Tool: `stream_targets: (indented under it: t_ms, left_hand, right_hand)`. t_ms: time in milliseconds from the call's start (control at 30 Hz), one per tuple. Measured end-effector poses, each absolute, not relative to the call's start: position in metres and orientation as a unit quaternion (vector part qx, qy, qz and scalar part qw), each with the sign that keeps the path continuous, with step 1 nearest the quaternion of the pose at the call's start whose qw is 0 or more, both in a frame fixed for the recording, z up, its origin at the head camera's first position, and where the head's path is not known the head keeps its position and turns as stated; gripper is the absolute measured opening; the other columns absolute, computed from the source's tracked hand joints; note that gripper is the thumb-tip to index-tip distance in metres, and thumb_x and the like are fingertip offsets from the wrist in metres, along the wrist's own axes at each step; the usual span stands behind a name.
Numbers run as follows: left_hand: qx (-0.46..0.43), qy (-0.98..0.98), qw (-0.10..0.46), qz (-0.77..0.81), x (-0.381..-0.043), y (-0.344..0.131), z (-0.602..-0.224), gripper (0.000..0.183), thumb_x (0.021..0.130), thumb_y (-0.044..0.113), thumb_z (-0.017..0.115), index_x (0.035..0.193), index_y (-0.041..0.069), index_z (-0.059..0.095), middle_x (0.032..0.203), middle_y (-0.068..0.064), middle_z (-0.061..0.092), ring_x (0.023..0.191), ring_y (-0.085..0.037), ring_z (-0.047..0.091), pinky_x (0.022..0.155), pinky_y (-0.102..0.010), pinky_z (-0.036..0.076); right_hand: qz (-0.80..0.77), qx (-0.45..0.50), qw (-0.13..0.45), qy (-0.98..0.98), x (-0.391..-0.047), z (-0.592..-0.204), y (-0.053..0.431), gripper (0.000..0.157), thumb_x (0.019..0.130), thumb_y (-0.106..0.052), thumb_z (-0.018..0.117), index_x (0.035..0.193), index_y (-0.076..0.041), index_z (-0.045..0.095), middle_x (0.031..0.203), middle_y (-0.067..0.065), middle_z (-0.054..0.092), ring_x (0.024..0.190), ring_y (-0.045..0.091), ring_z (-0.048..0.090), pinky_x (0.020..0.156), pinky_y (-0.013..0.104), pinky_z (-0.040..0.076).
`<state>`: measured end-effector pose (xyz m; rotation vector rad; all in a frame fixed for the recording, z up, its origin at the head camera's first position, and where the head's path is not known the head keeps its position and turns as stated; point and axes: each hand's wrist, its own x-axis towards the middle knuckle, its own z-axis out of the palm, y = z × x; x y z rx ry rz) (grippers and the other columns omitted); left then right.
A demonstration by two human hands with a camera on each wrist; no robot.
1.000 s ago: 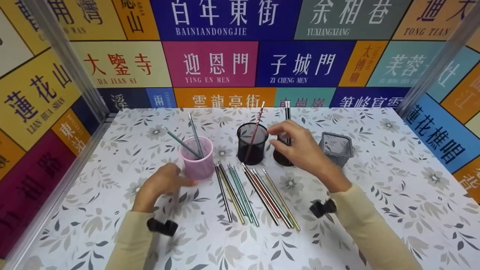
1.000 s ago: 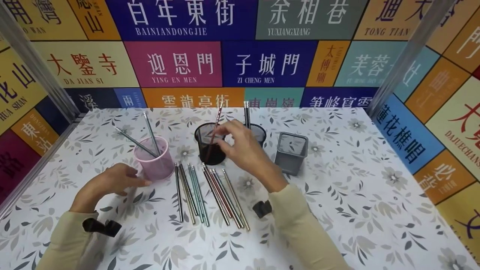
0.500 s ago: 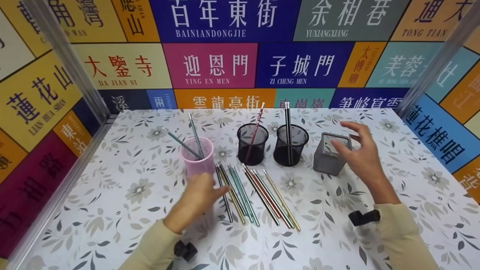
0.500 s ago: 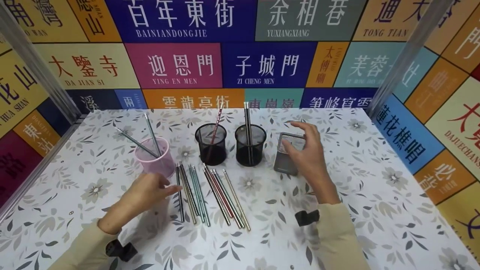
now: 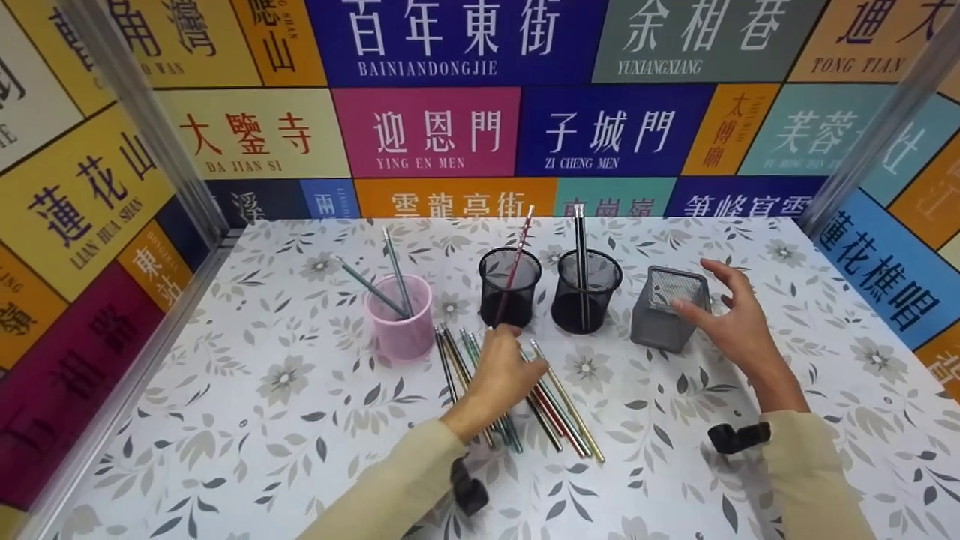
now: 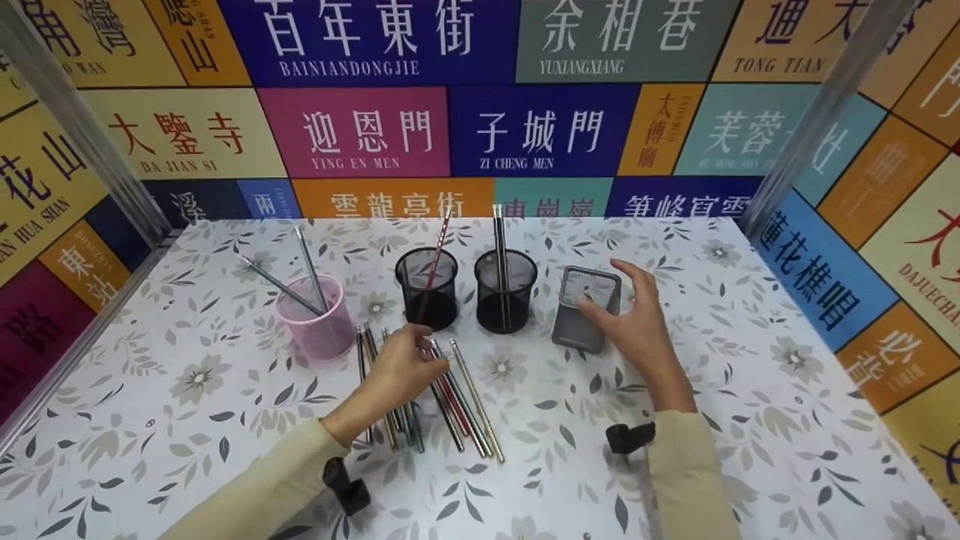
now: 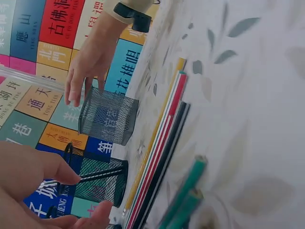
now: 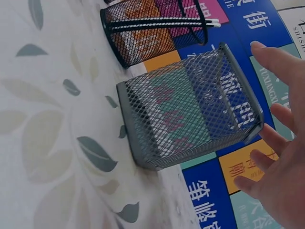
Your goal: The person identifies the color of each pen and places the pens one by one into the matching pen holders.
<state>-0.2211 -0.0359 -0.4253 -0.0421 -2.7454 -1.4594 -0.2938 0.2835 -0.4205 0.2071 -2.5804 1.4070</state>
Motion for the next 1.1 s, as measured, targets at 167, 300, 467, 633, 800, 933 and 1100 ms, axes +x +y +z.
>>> stream_targets:
  t_ms: [167, 300, 467, 633, 800, 933, 1100]
  left_hand:
    - [0.031, -0.883, 0.006, -0.469, -0.235, -0.016, -0.432, 0.07, 0.076, 0.005, 0.074, 0.134, -0.014, 0.041, 0.126, -0.033, 0.053, 0.12, -0.039, 0.056, 0.108, -0.044, 0.047]
    - [0.061, -0.879, 0.01, -0.473, -0.242, -0.005, -0.435, 0.079, 0.074, 0.004, 0.077, 0.138, -0.013, 0.036, 0.129, -0.036, 0.049, 0.123, -0.041, 0.054, 0.108, -0.043, 0.047]
    - [0.068, -0.884, 0.001, -0.462, -0.246, 0.007, -0.436, 0.07, 0.072, 0.002, 0.077, 0.13, -0.013, 0.04, 0.123, -0.034, 0.049, 0.115, -0.039, 0.057, 0.106, -0.042, 0.049]
    - [0.056, -0.898, 0.016, -0.437, -0.245, 0.014, -0.44, 0.059, 0.072, 0.001, 0.077, 0.121, -0.012, 0.047, 0.117, -0.03, 0.051, 0.11, -0.039, 0.058, 0.104, -0.043, 0.05]
    - [0.027, -0.912, 0.041, -0.407, -0.243, 0.016, -0.443, 0.054, 0.071, -0.001, 0.077, 0.116, -0.012, 0.05, 0.112, -0.029, 0.054, 0.103, -0.04, 0.061, 0.098, -0.044, 0.053]
    - [0.016, -0.916, 0.039, -0.399, -0.242, 0.017, -0.445, 0.06, 0.072, -0.001, 0.075, 0.124, -0.015, 0.048, 0.11, -0.028, 0.058, 0.102, -0.039, 0.065, 0.096, -0.043, 0.055]
    - [0.013, -0.922, 0.035, -0.386, -0.243, 0.019, -0.447, 0.058, 0.074, -0.002, 0.072, 0.125, -0.017, 0.048, 0.106, -0.028, 0.063, 0.102, -0.038, 0.066, 0.094, -0.043, 0.056]
  right_hand:
    - [0.48, 0.07, 0.095, -0.87, -0.296, -0.429, 0.286, 0.083, 0.09, -0.026, 0.075, 0.156, -0.008, 0.028, 0.163, 0.018, 0.026, 0.152, 0.04, 0.02, 0.12, 0.062, 0.021]
    - [0.485, 0.071, 0.097, -0.866, -0.298, -0.433, 0.284, 0.083, 0.09, -0.026, 0.075, 0.156, -0.008, 0.029, 0.161, 0.019, 0.028, 0.151, 0.039, 0.021, 0.12, 0.062, 0.022]
    - [0.494, 0.068, 0.101, -0.861, -0.299, -0.436, 0.281, 0.087, 0.088, -0.024, 0.076, 0.156, -0.005, 0.026, 0.16, 0.02, 0.027, 0.15, 0.041, 0.022, 0.12, 0.063, 0.022]
    - [0.499, 0.067, 0.1, -0.858, -0.298, -0.437, 0.281, 0.091, 0.087, -0.024, 0.078, 0.157, -0.005, 0.022, 0.162, 0.02, 0.025, 0.151, 0.041, 0.021, 0.121, 0.063, 0.021]
    - [0.494, 0.066, 0.098, -0.861, -0.299, -0.436, 0.282, 0.092, 0.088, -0.025, 0.078, 0.157, -0.006, 0.02, 0.163, 0.019, 0.024, 0.152, 0.04, 0.021, 0.121, 0.062, 0.02]
    - [0.494, 0.065, 0.099, -0.861, -0.3, -0.435, 0.28, 0.092, 0.087, -0.026, 0.078, 0.157, -0.006, 0.022, 0.162, 0.019, 0.027, 0.15, 0.04, 0.023, 0.121, 0.061, 0.021]
    - [0.499, 0.067, 0.1, -0.858, -0.301, -0.436, 0.279, 0.09, 0.087, -0.025, 0.079, 0.156, -0.006, 0.024, 0.16, 0.019, 0.029, 0.148, 0.04, 0.025, 0.12, 0.06, 0.022]
